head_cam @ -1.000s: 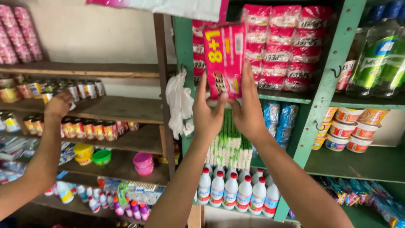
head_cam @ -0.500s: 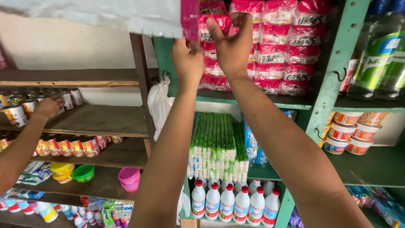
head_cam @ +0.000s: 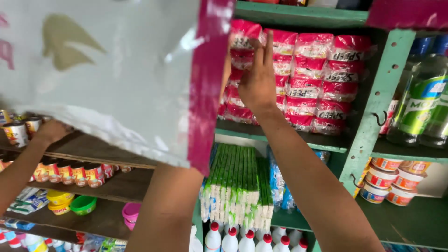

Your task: Cleaning individual detergent packets with a cloth and neatly arranging them on the shelf.

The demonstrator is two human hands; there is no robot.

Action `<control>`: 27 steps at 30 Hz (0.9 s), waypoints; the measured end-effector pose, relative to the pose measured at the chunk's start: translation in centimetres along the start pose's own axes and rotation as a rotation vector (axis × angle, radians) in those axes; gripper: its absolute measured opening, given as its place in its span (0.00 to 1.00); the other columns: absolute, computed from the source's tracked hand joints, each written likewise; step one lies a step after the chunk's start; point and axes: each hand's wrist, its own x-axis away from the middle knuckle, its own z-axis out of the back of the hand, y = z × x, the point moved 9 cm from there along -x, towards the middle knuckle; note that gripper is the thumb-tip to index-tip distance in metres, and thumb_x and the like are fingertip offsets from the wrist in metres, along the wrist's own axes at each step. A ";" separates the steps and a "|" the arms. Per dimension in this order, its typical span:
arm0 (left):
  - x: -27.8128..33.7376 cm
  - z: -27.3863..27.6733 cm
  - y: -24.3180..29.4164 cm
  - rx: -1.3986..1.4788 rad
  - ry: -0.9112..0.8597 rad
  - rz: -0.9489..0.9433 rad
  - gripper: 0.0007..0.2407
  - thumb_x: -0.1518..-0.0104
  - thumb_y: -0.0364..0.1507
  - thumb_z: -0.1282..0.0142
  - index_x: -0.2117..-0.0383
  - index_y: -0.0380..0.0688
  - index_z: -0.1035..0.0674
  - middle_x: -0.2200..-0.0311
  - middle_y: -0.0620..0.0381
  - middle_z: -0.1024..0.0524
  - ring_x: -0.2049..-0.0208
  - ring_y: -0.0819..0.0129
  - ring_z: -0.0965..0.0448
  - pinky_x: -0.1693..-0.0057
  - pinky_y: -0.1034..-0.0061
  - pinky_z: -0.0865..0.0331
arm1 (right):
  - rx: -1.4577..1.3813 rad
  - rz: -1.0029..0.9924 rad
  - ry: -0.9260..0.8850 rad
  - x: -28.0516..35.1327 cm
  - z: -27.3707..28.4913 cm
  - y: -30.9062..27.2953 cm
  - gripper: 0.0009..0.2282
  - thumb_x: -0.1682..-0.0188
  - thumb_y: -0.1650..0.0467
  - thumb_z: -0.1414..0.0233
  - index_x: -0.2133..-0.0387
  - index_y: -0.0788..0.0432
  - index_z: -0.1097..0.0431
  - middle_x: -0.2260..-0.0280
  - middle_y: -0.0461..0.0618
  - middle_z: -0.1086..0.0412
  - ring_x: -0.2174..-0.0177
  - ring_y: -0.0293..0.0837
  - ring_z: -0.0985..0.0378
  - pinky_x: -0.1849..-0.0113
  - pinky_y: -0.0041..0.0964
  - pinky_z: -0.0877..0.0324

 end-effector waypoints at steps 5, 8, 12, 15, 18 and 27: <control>-1.8 -32.9 -18.8 -1.058 0.060 -0.157 0.11 0.41 0.33 0.40 0.56 0.49 0.25 0.63 0.48 0.18 0.61 0.47 0.19 0.58 0.57 0.28 | 0.578 0.165 0.063 -1.7 -2.3 4.0 0.37 0.55 0.78 0.49 0.29 0.50 0.52 0.26 0.53 0.72 0.31 0.57 0.57 0.35 0.56 0.51; -7.3 -45.2 -15.8 -1.216 0.057 -0.137 0.11 0.43 0.31 0.38 0.57 0.52 0.25 0.64 0.50 0.18 0.62 0.46 0.18 0.60 0.55 0.28 | 0.667 0.181 -0.020 -2.0 -2.6 4.6 0.38 0.57 0.75 0.48 0.29 0.52 0.53 0.28 0.53 0.69 0.32 0.59 0.61 0.36 0.58 0.55; -7.0 -44.0 -17.0 -1.262 -0.034 0.091 0.12 0.39 0.28 0.40 0.51 0.54 0.26 0.58 0.49 0.17 0.56 0.47 0.18 0.55 0.56 0.26 | 0.588 0.121 -0.184 -1.7 -1.1 2.5 0.36 0.56 0.69 0.47 0.30 0.51 0.52 0.28 0.51 0.67 0.33 0.58 0.59 0.36 0.54 0.53; -6.1 -43.7 -17.8 -1.349 -0.147 -0.097 0.21 0.40 0.25 0.41 0.41 0.52 0.31 0.46 0.43 0.25 0.46 0.43 0.25 0.45 0.53 0.27 | 0.413 0.225 -0.134 -1.6 -0.6 4.1 0.32 0.54 0.69 0.46 0.33 0.47 0.46 0.30 0.53 0.60 0.32 0.58 0.57 0.37 0.55 0.54; -1.9 -45.8 -13.9 -1.358 -0.243 -0.142 0.36 0.51 0.17 0.44 0.32 0.52 0.43 0.33 0.43 0.42 0.36 0.39 0.40 0.42 0.57 0.29 | 0.249 0.428 0.114 5.0 2.7 2.3 0.30 0.53 0.75 0.45 0.33 0.53 0.40 0.30 0.59 0.52 0.31 0.65 0.52 0.33 0.56 0.49; 16.8 -44.6 -0.7 -0.972 -0.276 -0.110 0.17 0.35 0.17 0.50 0.41 0.46 0.27 0.42 0.49 0.28 0.38 0.50 0.28 0.35 0.61 0.31 | -0.027 0.033 0.122 40.7 1.0 10.8 0.16 0.59 0.81 0.49 0.55 0.61 0.30 0.48 0.62 0.34 0.49 0.63 0.32 0.49 0.54 0.34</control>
